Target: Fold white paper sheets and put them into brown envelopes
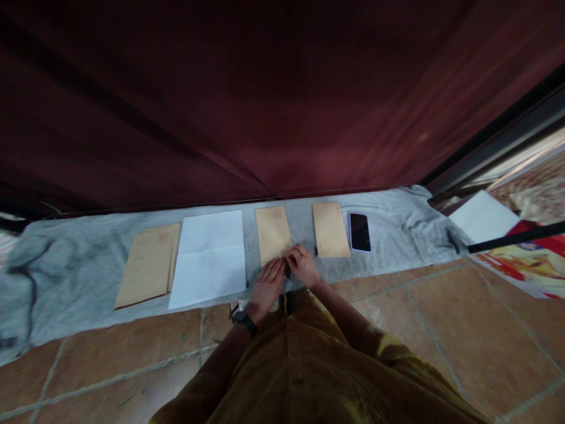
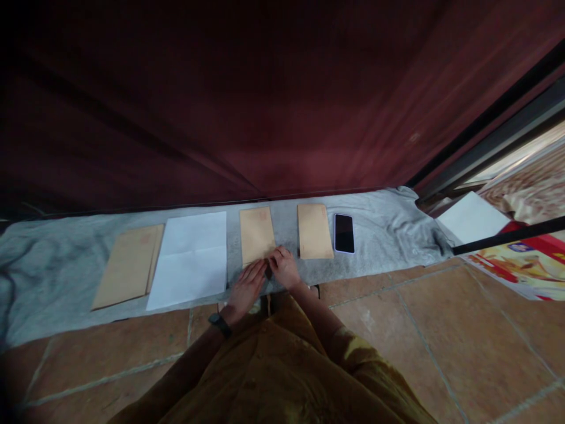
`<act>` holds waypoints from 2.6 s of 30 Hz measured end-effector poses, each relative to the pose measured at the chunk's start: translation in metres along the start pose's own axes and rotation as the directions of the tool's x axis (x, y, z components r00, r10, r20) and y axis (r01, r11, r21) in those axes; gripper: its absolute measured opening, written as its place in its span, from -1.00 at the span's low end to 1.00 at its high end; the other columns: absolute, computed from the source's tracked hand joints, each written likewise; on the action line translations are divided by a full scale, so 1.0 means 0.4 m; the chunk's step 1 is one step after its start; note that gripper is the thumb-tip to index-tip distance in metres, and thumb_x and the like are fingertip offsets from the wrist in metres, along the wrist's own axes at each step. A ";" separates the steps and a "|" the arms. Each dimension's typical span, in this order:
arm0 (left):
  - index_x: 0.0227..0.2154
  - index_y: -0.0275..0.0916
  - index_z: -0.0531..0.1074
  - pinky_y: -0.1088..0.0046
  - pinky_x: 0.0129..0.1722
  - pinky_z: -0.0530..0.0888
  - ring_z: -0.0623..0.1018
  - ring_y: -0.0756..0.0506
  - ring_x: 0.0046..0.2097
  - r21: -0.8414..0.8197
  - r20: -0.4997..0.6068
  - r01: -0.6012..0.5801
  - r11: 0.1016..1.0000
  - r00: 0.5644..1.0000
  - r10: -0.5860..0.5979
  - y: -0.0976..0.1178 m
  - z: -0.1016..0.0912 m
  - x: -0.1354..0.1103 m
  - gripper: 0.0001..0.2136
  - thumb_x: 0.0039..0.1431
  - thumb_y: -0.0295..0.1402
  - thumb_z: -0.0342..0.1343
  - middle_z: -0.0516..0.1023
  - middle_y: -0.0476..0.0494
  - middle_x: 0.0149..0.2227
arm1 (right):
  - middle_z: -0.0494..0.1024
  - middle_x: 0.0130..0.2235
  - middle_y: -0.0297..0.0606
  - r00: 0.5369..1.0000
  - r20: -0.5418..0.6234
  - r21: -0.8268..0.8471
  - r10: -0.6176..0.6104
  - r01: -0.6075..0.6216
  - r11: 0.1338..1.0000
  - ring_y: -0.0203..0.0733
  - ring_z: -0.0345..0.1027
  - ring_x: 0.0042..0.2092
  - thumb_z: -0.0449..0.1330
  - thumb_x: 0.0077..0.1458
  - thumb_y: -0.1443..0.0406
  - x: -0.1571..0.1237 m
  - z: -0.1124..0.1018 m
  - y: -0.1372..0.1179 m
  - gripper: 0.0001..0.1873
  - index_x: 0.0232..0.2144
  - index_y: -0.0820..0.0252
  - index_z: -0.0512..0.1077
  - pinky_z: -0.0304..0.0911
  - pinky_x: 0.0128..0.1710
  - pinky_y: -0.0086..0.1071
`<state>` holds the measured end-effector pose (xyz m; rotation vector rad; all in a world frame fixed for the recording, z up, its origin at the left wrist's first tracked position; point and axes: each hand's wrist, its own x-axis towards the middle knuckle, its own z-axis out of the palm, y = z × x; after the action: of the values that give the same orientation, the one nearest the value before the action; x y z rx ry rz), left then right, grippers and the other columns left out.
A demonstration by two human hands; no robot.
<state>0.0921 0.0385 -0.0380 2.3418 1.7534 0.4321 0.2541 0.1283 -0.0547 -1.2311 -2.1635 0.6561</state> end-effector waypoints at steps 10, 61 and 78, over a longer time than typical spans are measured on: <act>0.28 -0.34 0.29 0.13 0.36 0.24 0.27 -0.20 0.38 0.008 -0.005 0.059 0.998 0.998 -0.059 -0.007 0.029 -0.013 -0.51 0.32 -0.45 -0.12 0.36 -0.35 0.31 | 0.44 0.20 -0.07 0.988 0.090 0.028 -0.126 0.124 0.992 -0.01 0.25 0.25 0.02 0.35 0.34 -0.050 -0.006 -0.071 -0.60 0.16 0.14 0.42 0.18 0.28 -0.01; 0.21 -0.35 0.37 -0.02 0.26 0.30 0.33 -0.36 0.32 0.013 -0.119 0.328 0.945 0.938 -0.324 0.019 -0.012 -0.043 -0.56 0.36 -0.30 -0.10 0.31 -0.45 0.32 | 0.26 0.36 -0.06 0.994 0.047 -0.311 -0.094 0.104 0.945 -0.01 0.13 0.37 -0.01 0.40 0.22 -0.133 0.001 -0.048 -0.45 0.35 0.30 0.21 -0.03 0.38 -0.04; -0.31 -0.20 0.42 0.36 -0.23 0.48 0.57 -0.12 -0.29 -0.810 0.083 0.505 0.297 0.601 -0.795 -0.074 -0.030 0.119 -0.74 -0.12 -0.48 0.28 0.53 -0.02 -0.43 | 0.30 0.34 -0.08 0.999 0.016 -0.308 -0.040 0.043 0.951 -0.01 0.14 0.35 0.02 0.37 0.25 -0.125 0.010 -0.061 -0.46 0.33 0.29 0.25 -0.08 0.39 -0.05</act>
<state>0.0737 0.0922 -0.0305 0.8043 1.9110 1.1870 0.2580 0.0727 -0.0530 -1.3339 -2.3566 0.3123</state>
